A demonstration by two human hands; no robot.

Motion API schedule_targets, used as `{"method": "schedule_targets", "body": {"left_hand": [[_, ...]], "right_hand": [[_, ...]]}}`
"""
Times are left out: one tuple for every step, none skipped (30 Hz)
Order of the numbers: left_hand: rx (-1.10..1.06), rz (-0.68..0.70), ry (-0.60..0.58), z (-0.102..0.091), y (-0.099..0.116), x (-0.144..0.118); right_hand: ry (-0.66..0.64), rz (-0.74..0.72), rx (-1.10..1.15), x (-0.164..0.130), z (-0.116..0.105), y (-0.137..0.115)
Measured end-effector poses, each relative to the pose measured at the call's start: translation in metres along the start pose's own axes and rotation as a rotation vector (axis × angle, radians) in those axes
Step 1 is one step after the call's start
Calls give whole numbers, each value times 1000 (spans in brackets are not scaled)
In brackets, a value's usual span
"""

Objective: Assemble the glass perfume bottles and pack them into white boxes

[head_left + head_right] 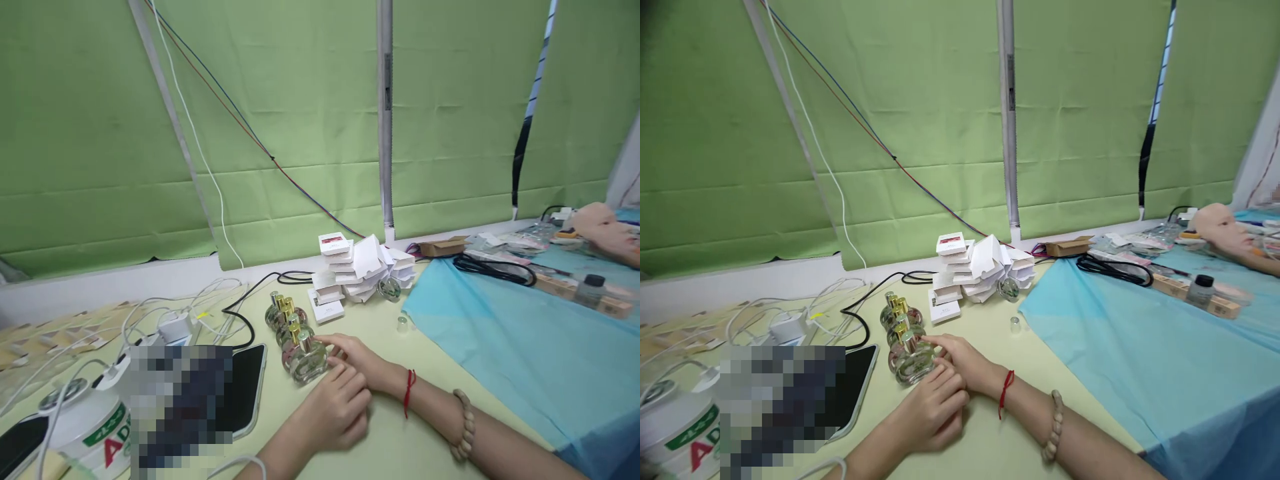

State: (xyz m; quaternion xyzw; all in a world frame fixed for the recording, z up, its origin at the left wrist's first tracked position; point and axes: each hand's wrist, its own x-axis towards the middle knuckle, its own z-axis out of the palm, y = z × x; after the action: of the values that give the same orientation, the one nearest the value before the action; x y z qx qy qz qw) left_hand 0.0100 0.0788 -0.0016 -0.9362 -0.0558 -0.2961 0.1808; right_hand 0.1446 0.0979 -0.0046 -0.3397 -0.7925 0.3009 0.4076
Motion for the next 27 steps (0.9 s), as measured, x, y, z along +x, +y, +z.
{"method": "schedule_targets", "body": {"left_hand": [[-10,-1,2,0,0,0],[-21,-5,3,0,0,0],[-33,-11,-2,0,0,0],[-47,-21,-11,0,-1,0],[-62,-33,-22,0,-1,0],[-74,-48,-34,0,-2,0],[-87,-62,-43,0,-2,-1],[-99,-74,-50,1,-3,-1],[-109,-85,-53,1,-3,-1],[-119,-93,-53,2,-4,-2],[-127,-101,-55,2,-4,-3],[-134,-107,-60,3,-4,-3],[-139,-111,-68,3,-3,-3],[-142,-117,-79,3,-3,-4],[-145,-130,-96,4,-2,-4],[-147,-155,-114,4,-2,-4],[-149,-193,-132,4,-1,-4],[-150,-244,-150,4,-2,-4],[-150,-305,-168,4,-2,-5],[-151,-368,-185,4,-3,-5],[-156,-420,-201,4,-5,-6],[-164,-455,-217,4,-7,-7],[-172,-477,-231,4,-9,-7],[-178,-489,-240,4,-11,-8],[-178,-498,-247,4,-13,-8],[-175,-506,-250,3,-14,-8],[-167,-518,-252,3,-15,-8]], "right_hand": [[9,0,-46,0,-2,-2],[28,-6,-110,1,-6,-5],[58,-19,-191,2,-10,-7],[102,-37,-282,4,-15,-9],[159,-50,-374,5,-21,-9],[224,-52,-469,7,-28,-9],[302,-40,-558,8,-36,-8],[376,-13,-632,9,-44,-5],[451,26,-690,9,-52,-2],[524,74,-735,8,-60,3],[586,128,-776,6,-68,9],[622,180,-813,3,-75,15],[650,233,-841,0,-82,21],[677,293,-863,-3,-87,28],[695,351,-879,-6,-92,34],[701,388,-890,-9,-95,40],[695,420,-891,-11,-98,45],[682,456,-886,-13,-99,49],[660,482,-881,-15,-100,52],[638,502,-878,-16,-100,54],[619,517,-882,-16,-99,55],[608,527,-892,-17,-98,56],[605,532,-906,-17,-97,56],[607,538,-919,-17,-97,56],[610,548,-925,-17,-97,56],[610,561,-922,-18,-97,56],[605,579,-908,-18,-98,56]]}}
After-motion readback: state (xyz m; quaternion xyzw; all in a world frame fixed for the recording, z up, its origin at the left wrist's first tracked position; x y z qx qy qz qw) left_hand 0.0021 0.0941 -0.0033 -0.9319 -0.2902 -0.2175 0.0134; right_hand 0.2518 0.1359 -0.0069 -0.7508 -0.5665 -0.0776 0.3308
